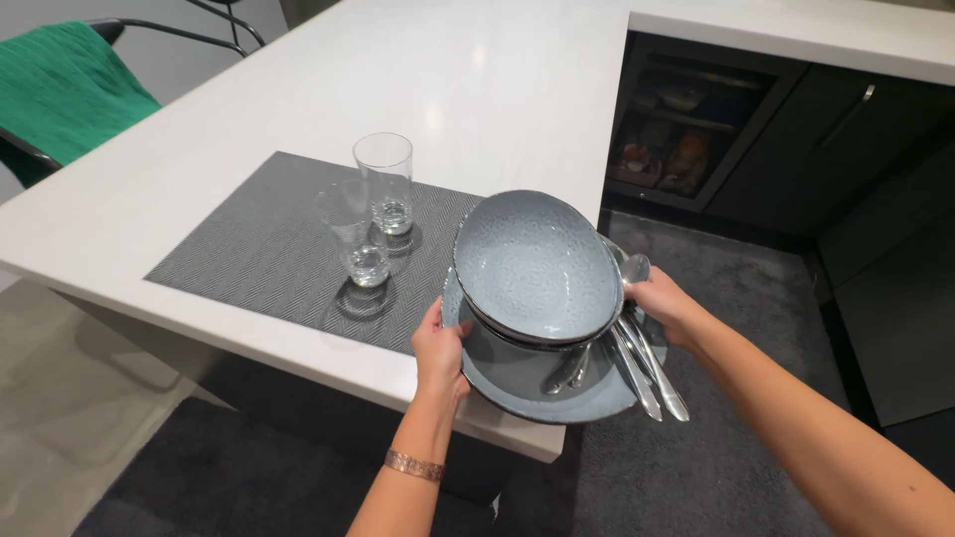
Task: Move placemats and a stack of dishes from a kitchen island to a dining table.
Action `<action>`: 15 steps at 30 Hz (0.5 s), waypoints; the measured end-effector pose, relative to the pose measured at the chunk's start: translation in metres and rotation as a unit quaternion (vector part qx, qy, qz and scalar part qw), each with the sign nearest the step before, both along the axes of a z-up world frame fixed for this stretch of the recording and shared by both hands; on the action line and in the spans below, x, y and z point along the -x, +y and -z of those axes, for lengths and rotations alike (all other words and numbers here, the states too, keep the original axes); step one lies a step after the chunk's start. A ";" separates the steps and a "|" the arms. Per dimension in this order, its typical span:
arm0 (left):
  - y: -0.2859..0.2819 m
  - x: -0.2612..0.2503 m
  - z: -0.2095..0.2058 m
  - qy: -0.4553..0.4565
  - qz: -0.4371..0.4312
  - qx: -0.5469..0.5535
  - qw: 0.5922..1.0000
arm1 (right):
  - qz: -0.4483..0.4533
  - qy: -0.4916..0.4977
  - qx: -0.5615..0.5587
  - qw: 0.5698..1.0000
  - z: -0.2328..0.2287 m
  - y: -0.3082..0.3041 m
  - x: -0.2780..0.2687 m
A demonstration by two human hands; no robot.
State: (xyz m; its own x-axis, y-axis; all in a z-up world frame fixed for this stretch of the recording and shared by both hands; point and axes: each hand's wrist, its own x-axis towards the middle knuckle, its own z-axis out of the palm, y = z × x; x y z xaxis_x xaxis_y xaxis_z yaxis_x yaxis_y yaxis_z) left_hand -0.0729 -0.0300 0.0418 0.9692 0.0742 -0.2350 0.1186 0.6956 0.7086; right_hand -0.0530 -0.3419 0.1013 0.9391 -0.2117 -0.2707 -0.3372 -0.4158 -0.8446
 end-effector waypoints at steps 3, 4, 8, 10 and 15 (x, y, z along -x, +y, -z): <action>0.011 0.025 -0.004 0.004 0.011 0.012 1.000 | 0.018 0.005 -0.002 1.000 -0.011 0.012 0.032; 0.017 0.034 -0.006 0.003 0.013 0.014 1.000 | 0.015 0.001 0.008 1.000 -0.014 0.017 0.042; 0.056 0.085 -0.029 0.011 0.033 0.028 0.999 | 0.003 -0.017 -0.026 0.999 -0.015 0.045 0.090; 0.082 0.108 -0.023 0.002 0.027 0.028 0.999 | -0.005 -0.010 -0.032 0.999 -0.020 0.073 0.112; 0.164 0.169 -0.022 -0.017 -0.008 0.020 1.000 | -0.033 0.009 -0.045 0.998 -0.024 0.162 0.161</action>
